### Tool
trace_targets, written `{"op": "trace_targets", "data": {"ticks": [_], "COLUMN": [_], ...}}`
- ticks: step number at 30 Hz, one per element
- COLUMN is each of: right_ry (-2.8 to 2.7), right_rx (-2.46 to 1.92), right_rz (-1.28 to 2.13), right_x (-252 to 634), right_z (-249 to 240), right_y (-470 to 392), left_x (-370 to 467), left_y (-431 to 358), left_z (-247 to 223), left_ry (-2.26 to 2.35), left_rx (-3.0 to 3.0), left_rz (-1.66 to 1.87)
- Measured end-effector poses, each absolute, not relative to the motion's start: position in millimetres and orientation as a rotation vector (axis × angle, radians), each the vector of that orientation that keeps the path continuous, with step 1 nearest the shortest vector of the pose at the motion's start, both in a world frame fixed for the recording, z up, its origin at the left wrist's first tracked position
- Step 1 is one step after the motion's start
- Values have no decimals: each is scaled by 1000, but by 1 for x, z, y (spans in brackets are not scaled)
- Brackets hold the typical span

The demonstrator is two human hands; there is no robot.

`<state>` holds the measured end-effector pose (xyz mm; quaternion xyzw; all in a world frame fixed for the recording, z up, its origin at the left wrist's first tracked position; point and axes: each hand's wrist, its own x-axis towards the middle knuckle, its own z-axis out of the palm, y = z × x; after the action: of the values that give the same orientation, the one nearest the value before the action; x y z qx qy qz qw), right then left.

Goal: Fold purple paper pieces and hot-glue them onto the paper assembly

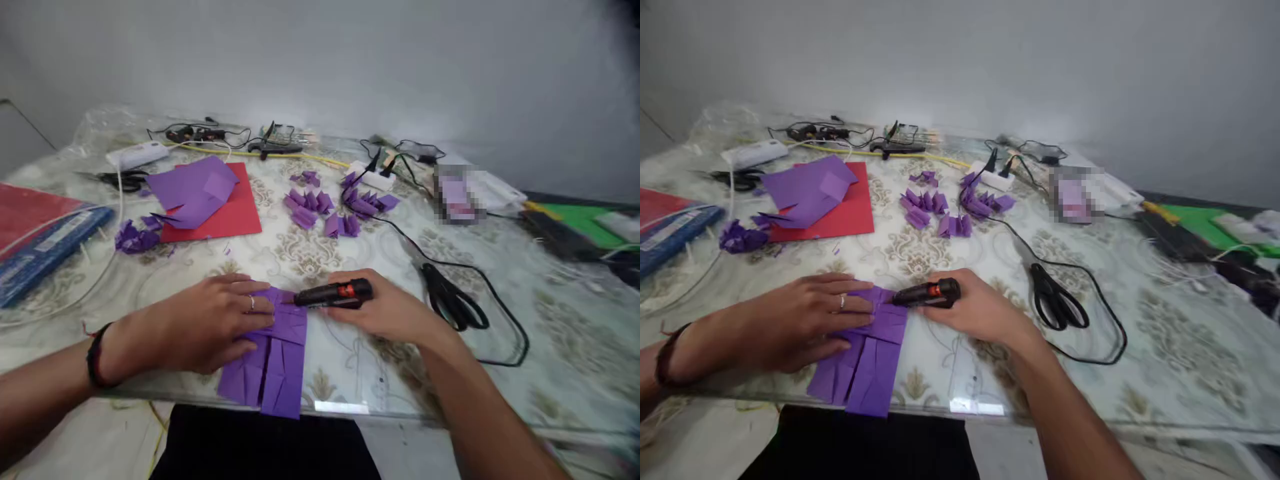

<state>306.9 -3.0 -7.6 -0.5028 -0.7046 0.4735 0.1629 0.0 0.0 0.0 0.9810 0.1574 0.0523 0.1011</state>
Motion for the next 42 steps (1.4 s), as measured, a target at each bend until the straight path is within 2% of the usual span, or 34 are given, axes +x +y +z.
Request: {"op": "trace_targets", "data": {"ticks": [21,27,34,39,42], "right_ry": [-1909,-1948,-1548,-1677,-1738], "right_rx": [-1467,-1457,-1739,-1994,-2066], "right_rz": [1230,1334,1094,882,588], "right_x": [329,347,407,436,436], "right_z": [3,9,-5,-11,-5], "right_y": [-6,-1,15,21,24], "left_x": [-1,-2,-5,-5,-4], "left_y": [-2,-2,-3,-3,-3], "left_z": [5,3,-4,-7,-6], "left_ry": [495,481,504,516,507], "left_rx": [2875,2888,2907,2914,2918], "left_rz": [115,151,243,231,248]}}
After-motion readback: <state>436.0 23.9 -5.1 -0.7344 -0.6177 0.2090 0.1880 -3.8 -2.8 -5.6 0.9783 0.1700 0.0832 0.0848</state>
